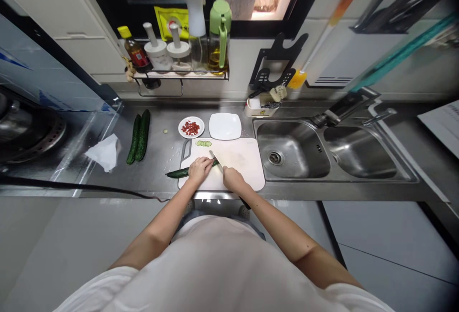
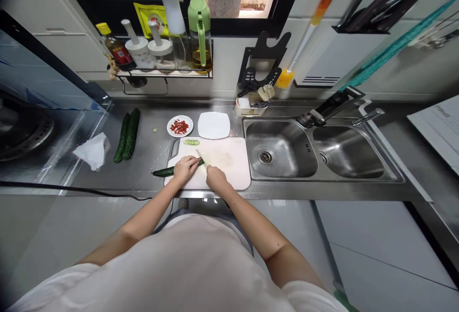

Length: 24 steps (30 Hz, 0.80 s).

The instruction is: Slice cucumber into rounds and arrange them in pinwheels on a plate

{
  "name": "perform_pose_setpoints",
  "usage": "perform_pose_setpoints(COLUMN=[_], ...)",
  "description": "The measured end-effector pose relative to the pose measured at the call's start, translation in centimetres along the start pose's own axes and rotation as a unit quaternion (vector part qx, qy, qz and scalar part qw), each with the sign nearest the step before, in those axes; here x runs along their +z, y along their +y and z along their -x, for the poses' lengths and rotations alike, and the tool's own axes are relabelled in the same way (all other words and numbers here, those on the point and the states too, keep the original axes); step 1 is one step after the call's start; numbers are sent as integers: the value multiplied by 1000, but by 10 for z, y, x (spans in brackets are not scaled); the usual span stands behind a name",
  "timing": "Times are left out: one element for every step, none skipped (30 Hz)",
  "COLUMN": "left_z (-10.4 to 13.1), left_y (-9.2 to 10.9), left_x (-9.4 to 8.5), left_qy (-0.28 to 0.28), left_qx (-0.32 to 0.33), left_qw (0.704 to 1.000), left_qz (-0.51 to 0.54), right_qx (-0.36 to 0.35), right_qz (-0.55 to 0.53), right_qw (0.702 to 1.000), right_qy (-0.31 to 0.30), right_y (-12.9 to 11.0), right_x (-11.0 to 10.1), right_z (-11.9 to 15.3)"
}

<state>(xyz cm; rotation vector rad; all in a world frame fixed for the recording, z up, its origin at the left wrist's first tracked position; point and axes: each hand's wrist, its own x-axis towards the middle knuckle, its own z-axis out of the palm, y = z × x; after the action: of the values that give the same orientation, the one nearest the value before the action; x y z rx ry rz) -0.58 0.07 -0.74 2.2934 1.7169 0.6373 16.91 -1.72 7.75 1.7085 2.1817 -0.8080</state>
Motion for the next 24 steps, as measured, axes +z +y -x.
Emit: perform_pose_setpoints(left_z=[0,0,0,0,0,0,0,0,0,0,0,0,0,0,0,0,0,0,0,0,0,0,0,0], left_y=[0,0,0,-1,-1,-1,-2,-2,-2,-2,-2,-2,-2,-2,-2,-2,-2,-2,-2,-1,-1,-1,-1,0], left_x=[0,0,0,0,0,0,0,0,1,1,1,1,2,2,2,2,2,2,2,2,1,1,1,0], left_qy=[0,-1,-1,-2,-2,-2,-3,-4,-5,-5,-4,-2,-1,1,2,3,2,2,1,1,1,1,2,2], left_qx=[0,1,3,4,5,6,6,6,5,5,4,3,3,4,4,4,4,4,3,3,4,5,5,5], left_qw=[1000,1000,1000,1000,1000,1000,1000,1000,1000,1000,1000,1000,1000,1000,1000,1000,1000,1000,1000,1000,1000,1000,1000,1000], left_qz=[0,1,2,3,4,4,5,5,5,4,4,4,4,4,4,5,5,5,4,5,5,6,6,7], right_qx=[-3,-5,-6,-5,-5,-3,-1,1,2,3,3,2,1,1,-1,-2,-1,-1,1,5,9,12,14,15], right_qz=[0,1,2,2,3,2,1,-1,-3,-5,-6,-7,-7,-7,-7,-6,-5,-3,-2,0,1,2,2,2], right_qw=[1000,1000,1000,1000,1000,1000,1000,1000,1000,1000,1000,1000,1000,1000,1000,1000,1000,1000,1000,1000,1000,1000,1000,1000], right_qy=[3,8,12,14,17,17,15,12,10,10,11,11,12,12,12,12,12,12,10,5,0,-6,-9,-10], right_y=[-1,-2,-3,-4,-6,-7,-9,-10,-11,-12,-13,-13,-12,-11,-10,-9,-7,-6,-4,-2,-1,0,0,0], right_x=[0,0,0,0,-1,-1,-2,-3,-4,-4,-5,-5,-4,-3,-2,-1,1,3,5,7,8,9,10,10], right_z=[-2,-4,-7,-9,-10,-12,-14,-16,-18,-19,-20,-21,-21,-21,-20,-18,-16,-13,-10,-7,-5,-3,-1,-1])
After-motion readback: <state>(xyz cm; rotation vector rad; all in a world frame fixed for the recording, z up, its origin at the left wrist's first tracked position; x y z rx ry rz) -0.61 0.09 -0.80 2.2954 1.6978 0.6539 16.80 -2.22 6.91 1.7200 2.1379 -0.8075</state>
